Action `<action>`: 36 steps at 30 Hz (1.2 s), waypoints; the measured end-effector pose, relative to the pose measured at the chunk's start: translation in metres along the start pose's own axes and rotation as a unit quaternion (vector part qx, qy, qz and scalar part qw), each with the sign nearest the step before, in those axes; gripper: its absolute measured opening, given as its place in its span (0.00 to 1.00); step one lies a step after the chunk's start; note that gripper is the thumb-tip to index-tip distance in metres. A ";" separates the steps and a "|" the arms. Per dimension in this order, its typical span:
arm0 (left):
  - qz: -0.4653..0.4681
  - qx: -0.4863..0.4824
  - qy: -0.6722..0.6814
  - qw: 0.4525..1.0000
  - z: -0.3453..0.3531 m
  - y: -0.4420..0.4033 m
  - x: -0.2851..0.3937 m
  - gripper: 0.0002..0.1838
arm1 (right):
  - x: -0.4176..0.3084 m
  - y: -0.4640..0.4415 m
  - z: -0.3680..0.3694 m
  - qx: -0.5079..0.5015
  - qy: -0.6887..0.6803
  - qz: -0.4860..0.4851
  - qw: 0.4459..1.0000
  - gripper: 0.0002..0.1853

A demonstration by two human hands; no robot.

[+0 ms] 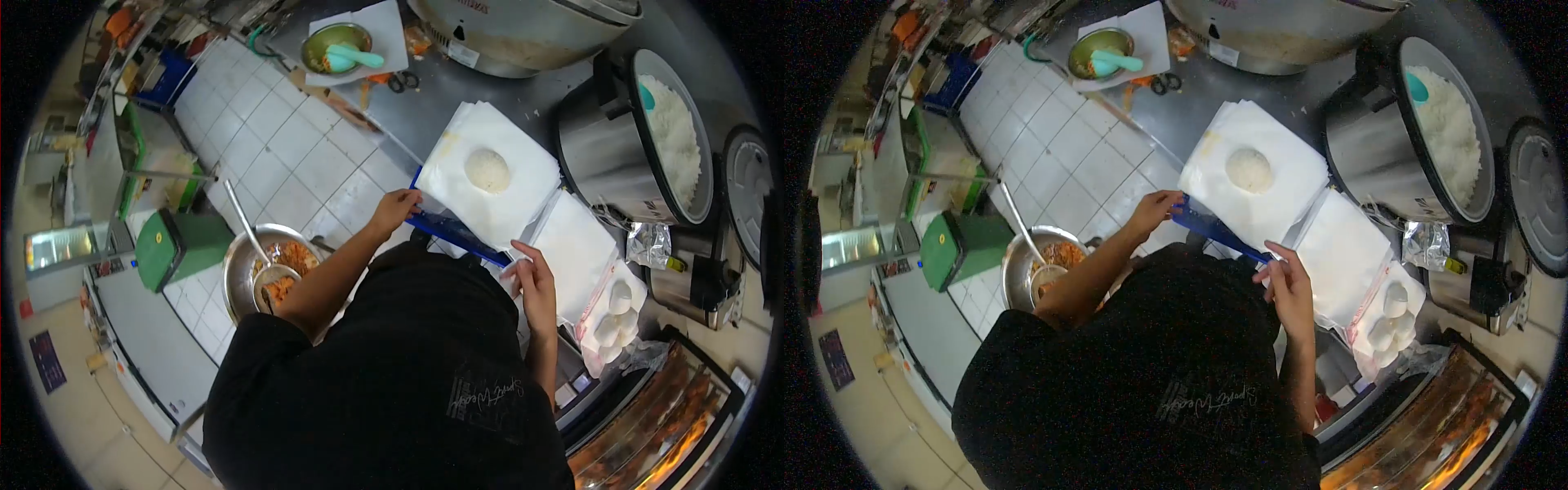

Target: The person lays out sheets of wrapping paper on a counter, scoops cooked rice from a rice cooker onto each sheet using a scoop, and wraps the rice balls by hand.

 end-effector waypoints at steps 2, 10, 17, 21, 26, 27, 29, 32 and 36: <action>-0.013 -0.023 0.006 1.000 0.005 0.000 0.011 0.23 | 0.017 -0.023 0.004 0.020 -0.021 -0.013 0.999 0.18; -0.003 -0.022 0.038 0.999 0.006 0.008 0.012 0.20 | 0.042 -0.042 0.035 -0.068 0.158 -0.006 0.985 0.19; 0.042 0.040 0.066 0.996 -0.009 0.001 0.017 0.15 | 0.032 -0.074 0.057 -0.065 0.199 -0.048 0.977 0.17; 0.016 0.010 0.080 0.997 0.000 0.005 0.023 0.15 | 0.012 -0.110 0.090 -0.074 0.324 -0.162 0.929 0.16; -0.006 -0.009 0.089 0.996 0.003 0.002 0.021 0.15 | 0.037 -0.152 0.118 -0.061 0.408 -0.201 0.888 0.17; -0.010 -0.019 0.093 0.995 0.004 0.001 0.019 0.15 | 0.044 -0.156 0.122 -0.067 0.414 -0.192 0.887 0.17; -0.013 -0.037 0.101 0.994 0.005 -0.003 0.017 0.16 | 0.052 -0.163 0.126 -0.070 0.421 -0.181 0.886 0.17; 0.002 -0.050 0.097 0.994 0.007 -0.006 0.018 0.15 | 0.054 -0.168 0.129 -0.060 0.420 -0.176 0.888 0.16; 0.007 -0.066 0.088 0.994 0.012 -0.007 0.018 0.15 | 0.052 -0.168 0.128 -0.047 0.396 -0.178 0.899 0.12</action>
Point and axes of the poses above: each hand's wrist, its own y-axis away from the middle knuckle, its own z-axis out of the palm, x = y × z, the point moved 10 cm from there along -y, towards the middle knuckle, and after that the axes turned 14 degrees about -z, right-handed, at the moved point
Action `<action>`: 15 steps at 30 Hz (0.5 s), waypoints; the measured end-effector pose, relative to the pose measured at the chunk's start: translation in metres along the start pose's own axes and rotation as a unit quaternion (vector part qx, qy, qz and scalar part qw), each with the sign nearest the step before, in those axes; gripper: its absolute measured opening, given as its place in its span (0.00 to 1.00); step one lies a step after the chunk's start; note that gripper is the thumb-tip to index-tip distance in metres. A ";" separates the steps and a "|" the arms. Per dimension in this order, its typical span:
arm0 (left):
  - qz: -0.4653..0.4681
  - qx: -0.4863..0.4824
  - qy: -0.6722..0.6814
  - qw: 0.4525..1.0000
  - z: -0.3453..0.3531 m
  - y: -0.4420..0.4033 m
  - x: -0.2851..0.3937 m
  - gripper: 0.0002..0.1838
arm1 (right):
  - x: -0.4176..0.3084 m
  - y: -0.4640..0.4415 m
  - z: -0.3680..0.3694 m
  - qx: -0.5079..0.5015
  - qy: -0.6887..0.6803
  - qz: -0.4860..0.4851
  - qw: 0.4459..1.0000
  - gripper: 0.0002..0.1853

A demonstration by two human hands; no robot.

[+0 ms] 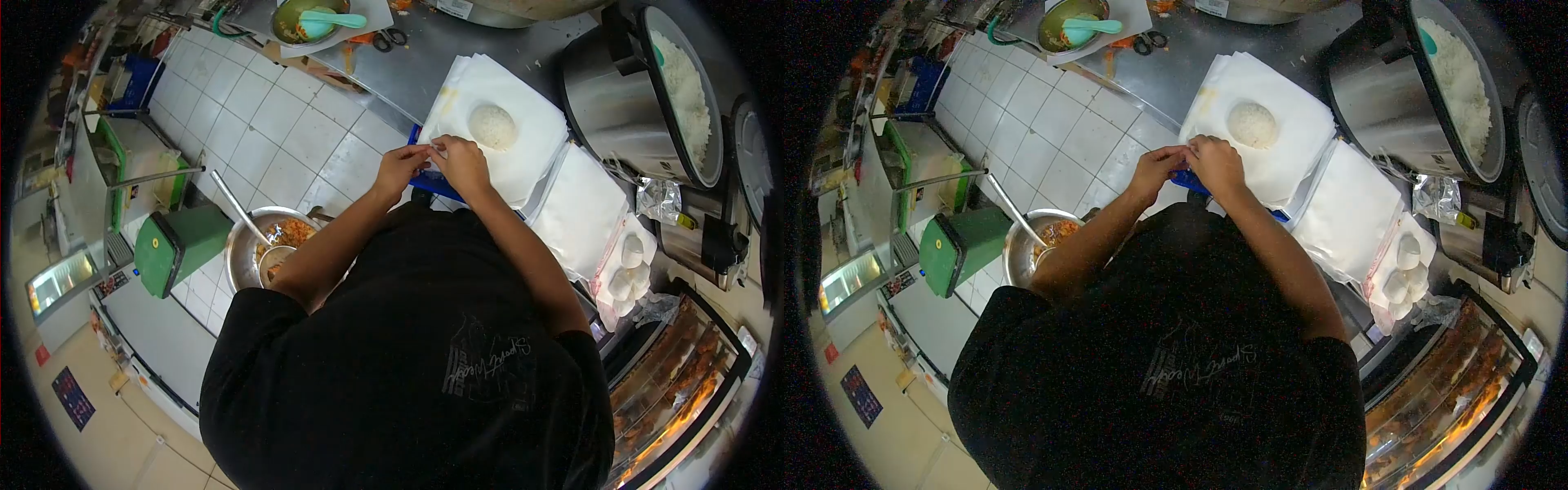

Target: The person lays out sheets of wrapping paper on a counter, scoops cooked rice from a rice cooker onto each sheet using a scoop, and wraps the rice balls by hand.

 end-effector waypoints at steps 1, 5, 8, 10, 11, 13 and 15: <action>0.000 0.001 -0.003 1.000 0.001 0.000 0.001 0.15 | 0.001 -0.002 -0.001 0.003 -0.009 -0.002 1.000 0.12; 0.010 -0.005 0.034 0.999 0.004 0.003 0.007 0.12 | 0.020 0.000 0.003 0.027 -0.062 0.033 0.997 0.10; 0.012 -0.011 0.023 1.000 0.007 0.005 0.010 0.12 | 0.032 0.002 0.006 0.030 -0.110 0.073 0.991 0.10; 0.013 -0.009 0.018 1.000 0.008 0.005 0.010 0.13 | 0.037 0.002 0.007 0.028 -0.143 0.095 0.985 0.11; 0.013 -0.009 0.014 1.000 0.008 0.005 0.010 0.13 | 0.040 0.003 0.008 0.024 -0.172 0.111 0.978 0.11; 0.003 -0.002 -0.006 1.000 0.007 0.003 0.010 0.16 | 0.046 0.005 0.012 0.015 -0.229 0.141 0.963 0.12; -0.001 0.004 -0.012 1.000 0.005 0.002 0.009 0.18 | 0.047 0.008 0.010 0.013 -0.247 0.170 0.954 0.12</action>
Point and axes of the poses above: each hand's wrist, its own y-axis away from the middle knuckle, its own z-axis out of the palm, x = y × z, the point moved 10 cm from there along -y, towards the middle knuckle, and after that the axes turned 14 degrees about -z, right-handed, at the moved point
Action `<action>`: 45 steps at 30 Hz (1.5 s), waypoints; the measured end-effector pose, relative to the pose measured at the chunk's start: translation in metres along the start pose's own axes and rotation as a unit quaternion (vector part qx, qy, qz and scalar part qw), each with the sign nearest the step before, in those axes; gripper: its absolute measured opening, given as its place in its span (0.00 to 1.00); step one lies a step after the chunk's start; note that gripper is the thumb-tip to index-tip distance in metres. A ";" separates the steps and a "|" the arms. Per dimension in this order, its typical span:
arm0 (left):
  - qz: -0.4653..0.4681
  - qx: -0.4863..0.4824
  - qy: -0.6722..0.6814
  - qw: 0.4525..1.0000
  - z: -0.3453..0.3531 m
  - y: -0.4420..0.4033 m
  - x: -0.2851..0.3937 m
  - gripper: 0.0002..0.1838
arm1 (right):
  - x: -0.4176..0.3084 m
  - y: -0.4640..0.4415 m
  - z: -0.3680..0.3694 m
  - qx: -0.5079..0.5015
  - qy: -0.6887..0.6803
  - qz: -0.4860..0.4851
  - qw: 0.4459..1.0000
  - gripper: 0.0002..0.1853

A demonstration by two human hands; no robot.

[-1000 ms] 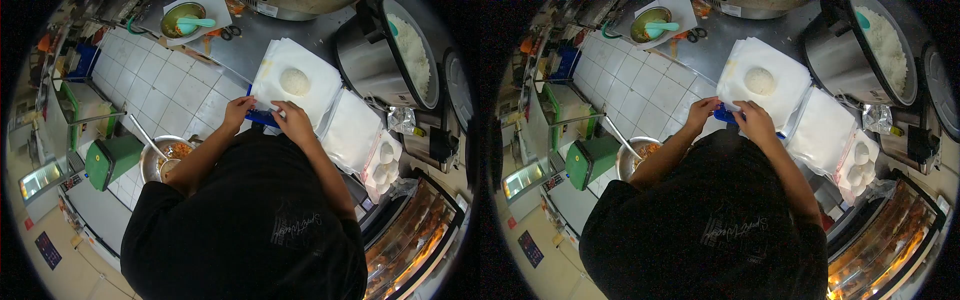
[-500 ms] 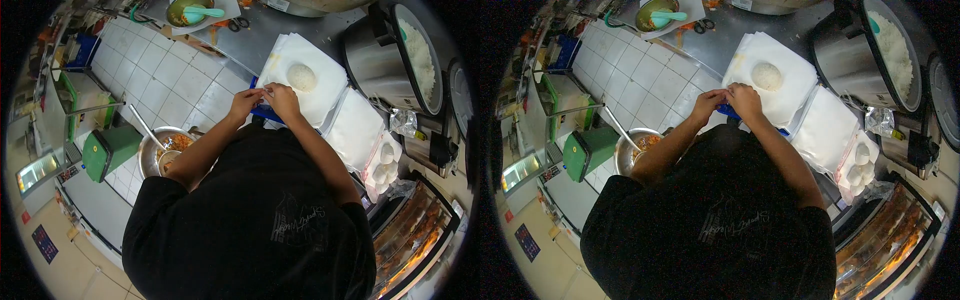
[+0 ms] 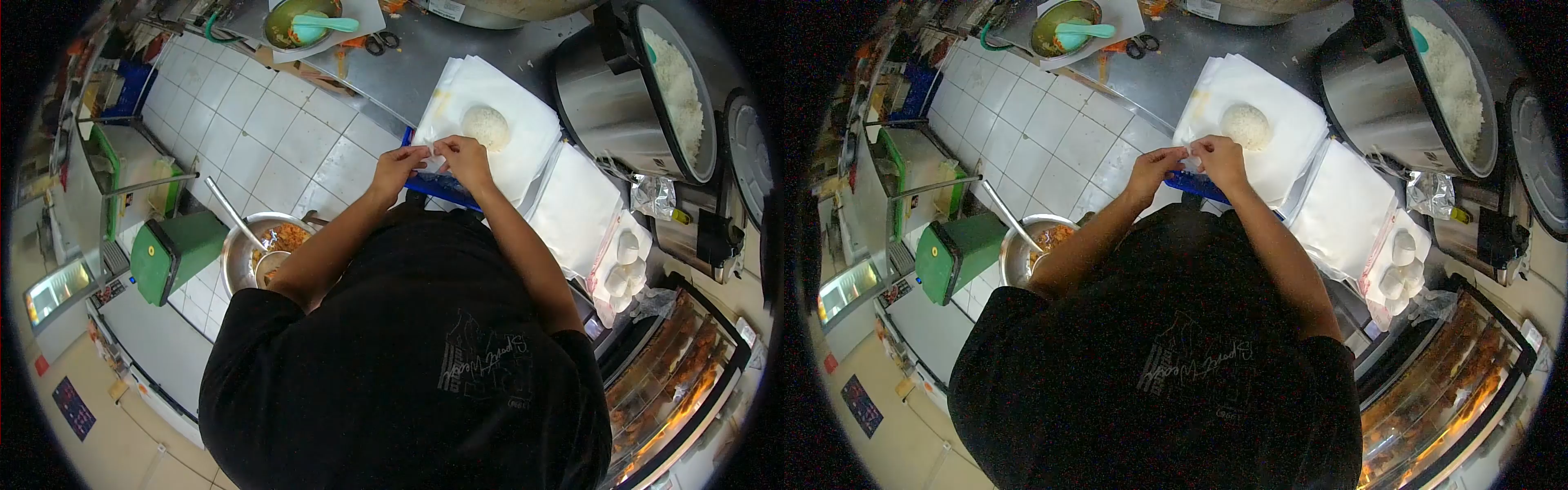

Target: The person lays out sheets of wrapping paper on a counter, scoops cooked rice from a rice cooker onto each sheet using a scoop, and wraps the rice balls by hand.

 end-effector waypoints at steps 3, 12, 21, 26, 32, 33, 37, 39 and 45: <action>0.007 0.004 0.003 1.000 -0.001 0.000 0.003 0.18 | 0.005 0.001 -0.002 0.001 -0.021 0.031 0.999 0.12; 0.010 -0.012 -0.005 1.000 0.000 -0.008 0.004 0.16 | -0.008 -0.001 0.003 -0.024 -0.007 -0.005 1.000 0.14; 0.015 -0.004 -0.002 1.000 -0.001 -0.005 0.005 0.15 | 0.002 -0.002 0.000 0.000 -0.042 0.010 0.999 0.13; 0.161 0.166 -0.065 0.971 -0.021 0.015 0.036 0.18 | -0.006 0.000 -0.015 0.030 -0.038 0.007 0.999 0.13; 0.293 0.075 -0.424 0.853 0.055 0.043 0.101 0.20 | -0.037 0.019 -0.043 0.060 0.057 -0.133 0.988 0.09; 0.330 0.070 -0.456 0.824 0.064 0.041 0.102 0.19 | -0.041 0.026 -0.044 0.039 0.092 -0.180 0.978 0.09; 0.463 0.061 -0.527 0.710 0.090 0.029 0.098 0.13 | -0.070 0.025 -0.061 -0.013 0.236 -0.282 0.930 0.12; 0.538 0.077 -0.543 0.641 0.100 0.042 0.101 0.11 | -0.106 0.009 -0.083 0.052 0.363 -0.346 0.864 0.18; 0.515 0.100 -0.572 0.630 0.088 0.046 0.095 0.09 | -0.069 -0.093 -0.084 -0.050 0.684 -0.386 0.617 0.14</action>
Point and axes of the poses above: each hand's wrist, its own y-axis away from the middle knuckle, its own z-axis out of the palm, x = y × z, the point moved 10 cm from there along -y, towards the middle knuckle, and after that the axes turned 14 degrees about -z, right-handed, at the moved point
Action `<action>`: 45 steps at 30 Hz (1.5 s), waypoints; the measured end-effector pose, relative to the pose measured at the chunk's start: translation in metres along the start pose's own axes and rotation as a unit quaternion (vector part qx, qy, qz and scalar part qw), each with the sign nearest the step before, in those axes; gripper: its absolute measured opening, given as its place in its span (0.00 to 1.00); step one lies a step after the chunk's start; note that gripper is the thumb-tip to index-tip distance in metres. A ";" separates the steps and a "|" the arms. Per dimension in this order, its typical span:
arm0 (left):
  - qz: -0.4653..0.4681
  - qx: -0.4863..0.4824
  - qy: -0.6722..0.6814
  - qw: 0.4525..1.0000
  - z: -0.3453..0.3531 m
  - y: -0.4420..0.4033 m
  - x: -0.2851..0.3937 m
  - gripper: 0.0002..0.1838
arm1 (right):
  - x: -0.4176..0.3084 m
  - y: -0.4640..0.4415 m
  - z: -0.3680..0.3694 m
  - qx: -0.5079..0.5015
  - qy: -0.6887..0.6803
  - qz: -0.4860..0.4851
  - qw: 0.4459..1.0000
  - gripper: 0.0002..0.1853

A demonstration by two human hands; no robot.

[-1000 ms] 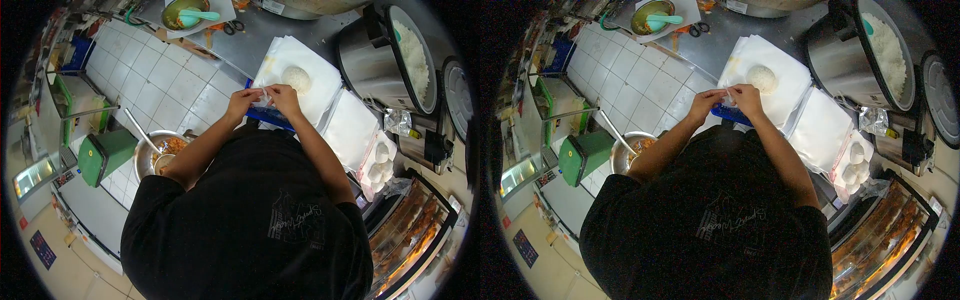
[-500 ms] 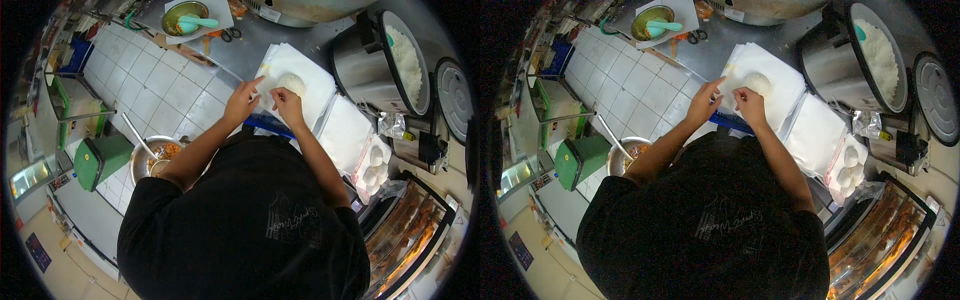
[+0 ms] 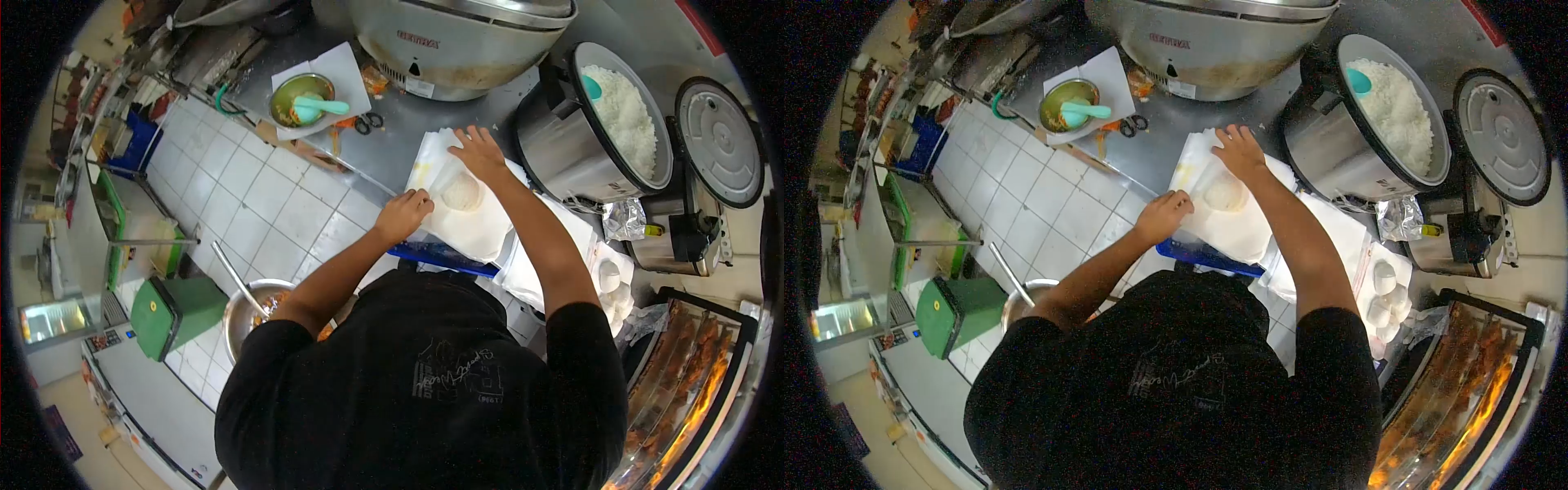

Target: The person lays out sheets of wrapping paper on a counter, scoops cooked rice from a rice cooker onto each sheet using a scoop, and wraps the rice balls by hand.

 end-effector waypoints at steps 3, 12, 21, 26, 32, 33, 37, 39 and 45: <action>-0.024 0.051 -0.076 0.996 -0.020 0.000 0.007 0.11 | 0.022 -0.008 0.024 -0.074 -0.032 -0.004 0.997 0.10; -0.020 -0.037 -0.149 0.988 0.008 0.003 -0.006 0.18 | 0.065 0.028 0.071 0.043 -0.548 0.260 0.794 0.20; 0.092 -0.006 -0.170 0.981 -0.004 -0.025 0.047 0.14 | -0.020 0.052 -0.014 0.156 -0.235 0.184 0.942 0.08; 0.110 -0.101 -0.076 0.986 0.034 -0.057 0.021 0.17 | -0.068 0.070 -0.026 0.164 -0.274 0.224 0.921 0.10; 0.003 -0.216 0.084 0.973 0.037 -0.063 -0.012 0.11 | -0.066 0.152 -0.032 0.218 -0.431 0.291 0.825 0.30; -0.020 -0.222 0.069 0.972 0.036 -0.070 -0.013 0.10 | -0.066 0.157 -0.009 0.202 -0.461 0.281 0.817 0.33; -0.053 -0.211 0.024 0.976 0.061 -0.098 -0.043 0.14 | -0.050 0.159 0.084 0.014 -0.417 0.285 0.863 0.15; -0.108 -0.226 0.056 0.966 0.062 -0.097 -0.049 0.17 | -0.034 0.158 0.082 0.126 -0.427 0.234 0.865 0.23; -0.199 -0.217 -0.098 0.951 0.071 -0.088 -0.048 0.16 | -0.027 0.167 0.119 -0.084 -0.432 0.468 0.766 0.32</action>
Point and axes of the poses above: each hand's wrist, its own y-axis away from the middle knuckle, its own z-axis out of the palm, x = y × z, the point moved 10 cm from there along -y, towards the middle knuckle, and after that the axes turned 14 degrees about -z, right-handed, at the moved point
